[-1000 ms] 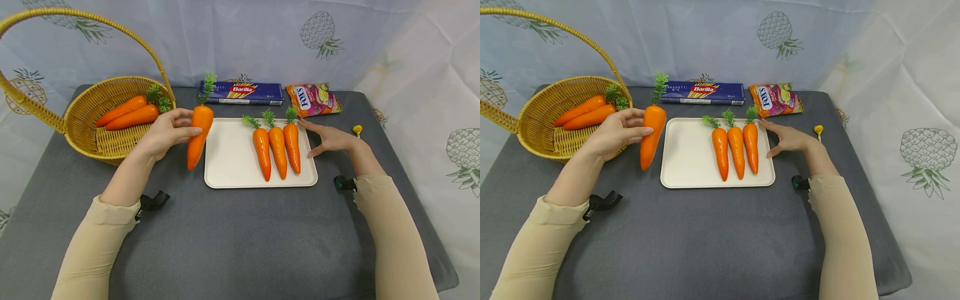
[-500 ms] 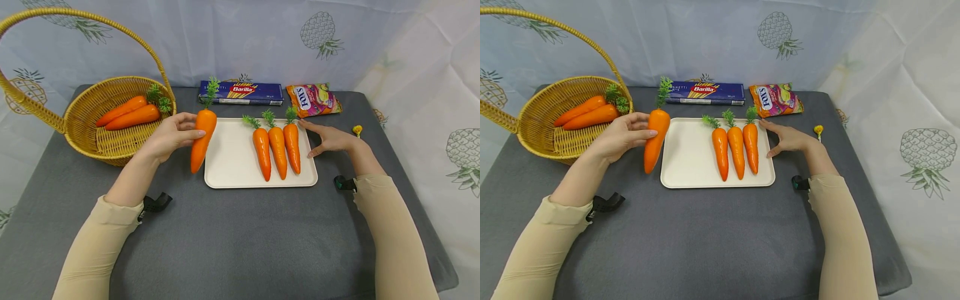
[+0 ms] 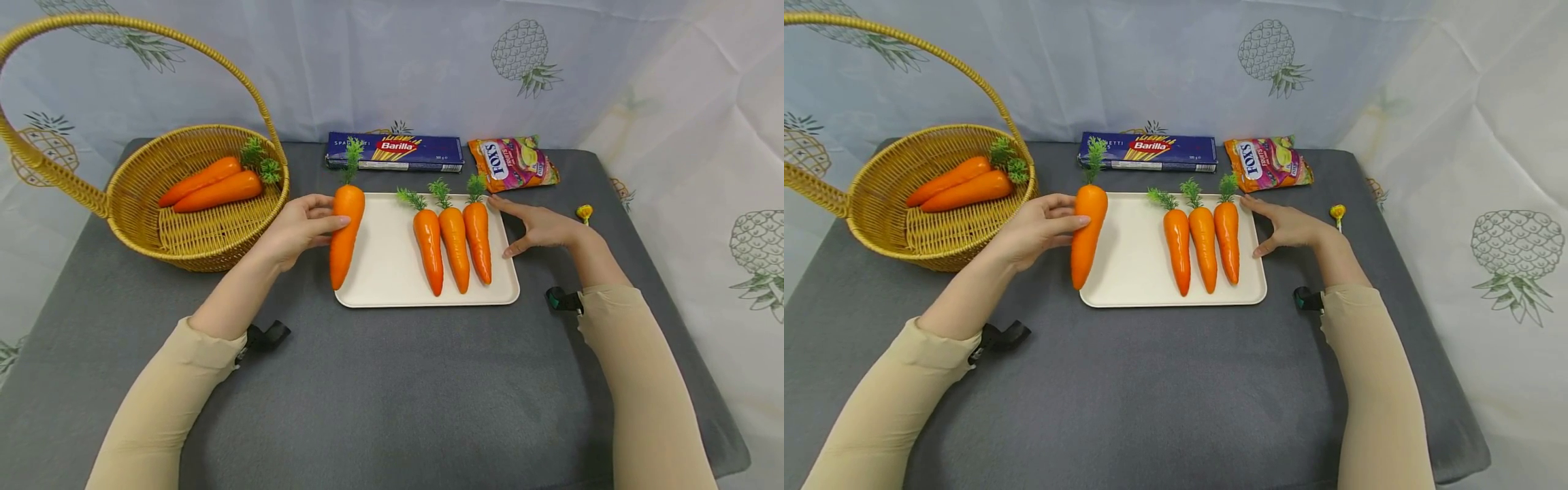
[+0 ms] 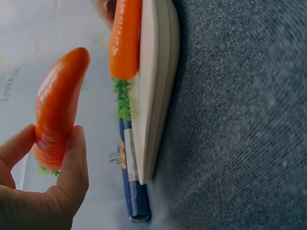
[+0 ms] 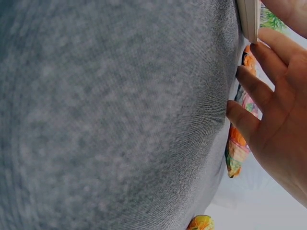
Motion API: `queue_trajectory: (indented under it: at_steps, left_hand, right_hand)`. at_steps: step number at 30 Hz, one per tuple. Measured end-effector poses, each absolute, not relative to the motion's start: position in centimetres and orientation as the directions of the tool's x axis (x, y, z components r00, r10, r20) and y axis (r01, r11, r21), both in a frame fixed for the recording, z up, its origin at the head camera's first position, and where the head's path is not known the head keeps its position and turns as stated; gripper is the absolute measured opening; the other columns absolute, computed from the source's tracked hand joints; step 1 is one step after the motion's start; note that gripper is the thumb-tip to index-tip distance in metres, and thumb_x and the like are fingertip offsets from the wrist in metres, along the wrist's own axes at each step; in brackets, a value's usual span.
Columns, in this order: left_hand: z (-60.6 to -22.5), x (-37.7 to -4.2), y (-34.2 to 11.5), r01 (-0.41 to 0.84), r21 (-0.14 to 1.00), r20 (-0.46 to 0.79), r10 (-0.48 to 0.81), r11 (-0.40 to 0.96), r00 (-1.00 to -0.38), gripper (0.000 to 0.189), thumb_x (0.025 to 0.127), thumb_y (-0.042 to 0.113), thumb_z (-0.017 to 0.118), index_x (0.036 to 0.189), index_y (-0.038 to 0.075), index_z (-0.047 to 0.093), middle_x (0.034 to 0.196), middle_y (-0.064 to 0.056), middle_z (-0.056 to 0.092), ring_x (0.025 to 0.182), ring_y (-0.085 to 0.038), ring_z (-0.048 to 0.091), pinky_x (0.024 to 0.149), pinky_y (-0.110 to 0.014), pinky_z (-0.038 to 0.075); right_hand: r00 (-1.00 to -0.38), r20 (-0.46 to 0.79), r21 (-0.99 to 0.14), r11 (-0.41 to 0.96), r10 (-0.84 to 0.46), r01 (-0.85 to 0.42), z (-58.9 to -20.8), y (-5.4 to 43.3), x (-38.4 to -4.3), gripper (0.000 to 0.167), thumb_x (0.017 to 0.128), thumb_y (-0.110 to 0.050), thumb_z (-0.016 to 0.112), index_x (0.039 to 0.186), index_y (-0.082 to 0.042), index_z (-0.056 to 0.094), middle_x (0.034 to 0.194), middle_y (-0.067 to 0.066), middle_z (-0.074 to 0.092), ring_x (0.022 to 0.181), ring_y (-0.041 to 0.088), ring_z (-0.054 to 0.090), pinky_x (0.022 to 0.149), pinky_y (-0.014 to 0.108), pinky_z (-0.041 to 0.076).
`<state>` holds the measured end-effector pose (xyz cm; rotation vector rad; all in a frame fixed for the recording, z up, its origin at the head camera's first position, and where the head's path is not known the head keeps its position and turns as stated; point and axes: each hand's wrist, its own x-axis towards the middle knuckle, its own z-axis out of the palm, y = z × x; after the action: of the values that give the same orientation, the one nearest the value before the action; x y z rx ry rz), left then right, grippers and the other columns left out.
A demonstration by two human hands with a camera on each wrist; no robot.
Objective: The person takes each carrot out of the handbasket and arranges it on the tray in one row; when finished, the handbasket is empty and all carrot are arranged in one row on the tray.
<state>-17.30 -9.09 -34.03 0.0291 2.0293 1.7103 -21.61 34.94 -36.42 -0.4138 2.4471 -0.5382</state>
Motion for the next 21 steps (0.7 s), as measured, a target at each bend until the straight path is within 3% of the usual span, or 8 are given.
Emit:
queue_trajectory:
  at_steps: [6, 21]
  left_hand:
    - [-34.5, -17.6, -7.9, -0.313, 0.916, -0.389, 0.36, 0.253, -0.848, 0.056, 0.099, 0.016, 0.059, 0.146, -0.002, 0.035, 0.142, -0.022, 0.052, 0.12, -0.029, 0.059, 0.106, -0.045, 0.051]
    - [-35.6, -17.8, -4.9, -0.369, 0.894, -0.444, 0.384, 0.255, -0.81, 0.054, 0.099, 0.013, 0.056, 0.143, -0.007, 0.032, 0.139, -0.027, 0.053, 0.121, -0.037, 0.06, 0.104, -0.046, 0.053]
  right_hand:
    - [-0.779, -0.48, -0.458, 0.873, -0.403, -0.17, -36.5, 35.0, -21.6, 0.113, 0.077, -0.036, 0.083, 0.16, -0.025, 0.008, 0.168, 0.014, 0.005, 0.154, 0.044, 0.008, 0.118, 0.073, 0.011]
    - [-0.776, -0.483, -0.461, 0.871, -0.406, -0.169, -36.4, 34.9, -21.6, 0.113, 0.077, -0.035, 0.084, 0.16, -0.025, 0.009, 0.168, 0.014, 0.005, 0.154, 0.045, 0.008, 0.118, 0.073, 0.011]
